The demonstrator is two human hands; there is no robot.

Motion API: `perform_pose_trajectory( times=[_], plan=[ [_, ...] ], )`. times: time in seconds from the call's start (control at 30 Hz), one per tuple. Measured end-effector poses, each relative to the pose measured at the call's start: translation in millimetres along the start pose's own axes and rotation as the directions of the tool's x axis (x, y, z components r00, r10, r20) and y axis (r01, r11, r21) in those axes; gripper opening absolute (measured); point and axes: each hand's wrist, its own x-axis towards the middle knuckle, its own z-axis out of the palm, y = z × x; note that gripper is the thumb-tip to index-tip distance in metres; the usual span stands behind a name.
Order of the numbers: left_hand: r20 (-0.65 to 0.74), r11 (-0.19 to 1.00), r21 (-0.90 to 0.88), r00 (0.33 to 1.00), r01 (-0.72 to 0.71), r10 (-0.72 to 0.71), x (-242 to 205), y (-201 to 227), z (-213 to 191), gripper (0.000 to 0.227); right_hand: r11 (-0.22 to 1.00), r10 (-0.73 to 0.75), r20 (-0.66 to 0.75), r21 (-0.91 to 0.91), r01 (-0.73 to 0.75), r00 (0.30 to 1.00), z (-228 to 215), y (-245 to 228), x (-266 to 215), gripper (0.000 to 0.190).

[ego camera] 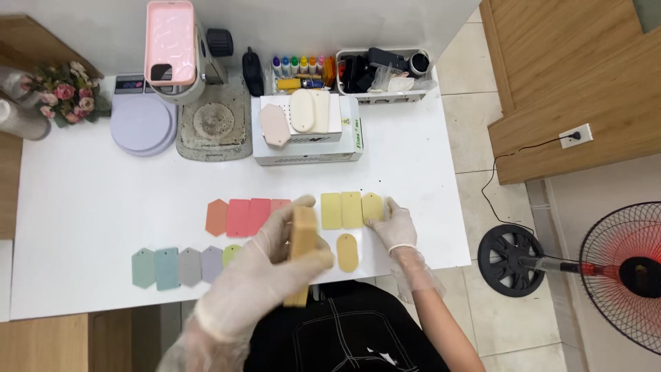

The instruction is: The recorder sorts and organizes various colored wax or polymer sample tags on a white workspace.

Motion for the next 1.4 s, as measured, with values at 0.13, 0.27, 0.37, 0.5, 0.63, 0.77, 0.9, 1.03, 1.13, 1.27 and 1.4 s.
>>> perform_pose_trajectory(
  times=[0.13,0.27,0.37,0.5,0.63,0.77,0.9,1.03,1.13,1.27,1.4],
  plan=[
    [-0.183,0.79,-0.611,0.98,-0.048,-0.082,80.4,-149.2,5.8,0.073,0.999,0.01,-0.037,-0.039,-0.011,0.999,18.9,-17.1,-2.7,0.094],
    [-0.218,0.719,-0.694,0.945,0.024,-0.243,116.6,-217.5,10.4,0.074,0.994,0.074,-0.131,-0.069,-0.084,0.989,36.3,2.9,12.1,0.097],
    [-0.188,0.673,-0.739,0.947,0.039,-0.261,130.1,-240.7,11.1,0.074,0.983,0.099,-0.097,0.163,-0.082,0.99,40.1,11.7,19.6,0.099],
    [-0.149,0.69,-0.722,0.961,0.055,-0.233,141.5,-253.3,15.6,0.071,0.969,0.212,-0.014,0.136,-0.208,0.977,22.8,-3.2,9.3,0.09],
    [-0.121,0.701,-0.705,0.955,0.111,-0.272,147.9,-254.1,18.7,0.068,0.944,0.265,0.003,0.202,-0.26,0.964,30.6,12.9,17.9,0.076],
    [-0.106,0.709,-0.694,0.958,0.122,-0.268,155.6,-259.0,19.4,0.07,0.903,0.3,-0.014,0.328,-0.279,0.954,54.2,40.7,43.2,0.066],
    [-0.078,0.716,-0.682,0.959,0.149,-0.273,162.5,-255.9,24.8,0.073,0.862,0.343,-0.041,0.41,-0.297,0.938,51.3,36.1,45.8,0.064],
    [-0.097,0.768,-0.608,0.942,0.2,-0.322,163.8,-241.8,22.6,0.074,0.978,0.152,0.017,-0.146,-0.148,0.988,-7.2,-46.2,1.8,0.093],
    [-0.093,0.772,-0.606,0.946,0.192,-0.309,167.1,-249.7,23.1,0.074,0.769,-0.337,0.152,-0.524,0.365,0.929,-1.8,-32.7,10.6,0.107],
    [-0.076,0.792,-0.575,0.951,0.203,-0.3,168.3,-242.1,18.0,0.073,0.552,-0.415,0.399,-0.604,0.575,0.818,0.8,-43.4,22.6,0.111],
    [-0.059,0.787,-0.568,0.942,0.241,-0.331,168.8,-232.8,13.1,0.074,0.509,-0.435,0.438,-0.601,0.616,0.787,2.2,-44.2,25.4,0.108]
  ],
)
